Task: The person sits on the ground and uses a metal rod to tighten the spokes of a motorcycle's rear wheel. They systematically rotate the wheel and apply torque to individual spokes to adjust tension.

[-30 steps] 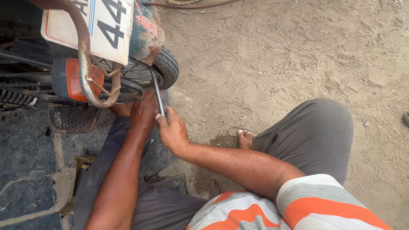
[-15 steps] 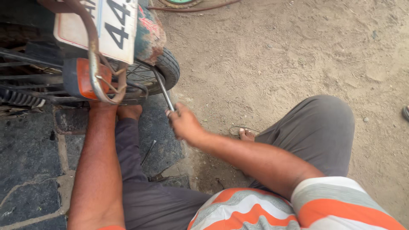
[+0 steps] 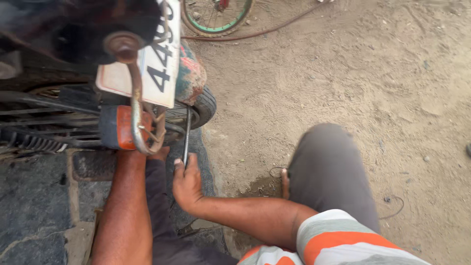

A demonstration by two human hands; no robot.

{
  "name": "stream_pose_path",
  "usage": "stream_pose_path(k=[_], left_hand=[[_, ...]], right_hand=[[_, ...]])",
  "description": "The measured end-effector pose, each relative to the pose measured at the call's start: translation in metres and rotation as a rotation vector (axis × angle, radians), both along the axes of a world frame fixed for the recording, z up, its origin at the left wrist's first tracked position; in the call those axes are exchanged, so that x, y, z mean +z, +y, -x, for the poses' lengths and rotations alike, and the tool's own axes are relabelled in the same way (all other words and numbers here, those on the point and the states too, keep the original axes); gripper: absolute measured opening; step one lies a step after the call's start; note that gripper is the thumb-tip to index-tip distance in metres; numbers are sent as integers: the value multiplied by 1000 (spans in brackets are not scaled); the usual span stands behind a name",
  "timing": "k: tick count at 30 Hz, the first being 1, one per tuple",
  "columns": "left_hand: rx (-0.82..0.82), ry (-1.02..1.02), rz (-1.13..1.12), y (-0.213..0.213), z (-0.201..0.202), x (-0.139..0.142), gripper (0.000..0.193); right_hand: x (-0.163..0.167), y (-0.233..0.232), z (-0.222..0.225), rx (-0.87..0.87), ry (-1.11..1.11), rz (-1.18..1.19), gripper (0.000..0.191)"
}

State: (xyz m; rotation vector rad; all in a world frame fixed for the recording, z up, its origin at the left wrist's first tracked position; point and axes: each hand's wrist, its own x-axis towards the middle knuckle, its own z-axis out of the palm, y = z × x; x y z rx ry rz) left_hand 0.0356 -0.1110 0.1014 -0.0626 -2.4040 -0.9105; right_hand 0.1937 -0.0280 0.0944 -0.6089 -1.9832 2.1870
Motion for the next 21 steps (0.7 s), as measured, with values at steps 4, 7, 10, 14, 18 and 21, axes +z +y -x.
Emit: stream_pose_path(k=[4, 7, 10, 14, 18, 21], left_hand=[[-113, -106, 96, -18, 6, 11, 36], [-154, -120, 143, -24, 9, 15, 38], [-191, -114, 202, -21, 14, 16, 40], [-223, -112, 260, -17, 17, 24, 42], [-193, -45, 447, -18, -8, 35, 45], [-207, 108, 620, -31, -56, 45, 47]], right_hand=[[-17, -32, 15, -46, -67, 24, 20], [-38, -58, 27, -116, -21, -33, 27], [-50, -77, 41, -202, 153, -133, 40], [-43, -89, 60, -151, 216, 113, 50], [-38, -77, 41, -78, 19, 14, 41], [-45, -64, 26, -107, 250, -30, 38]])
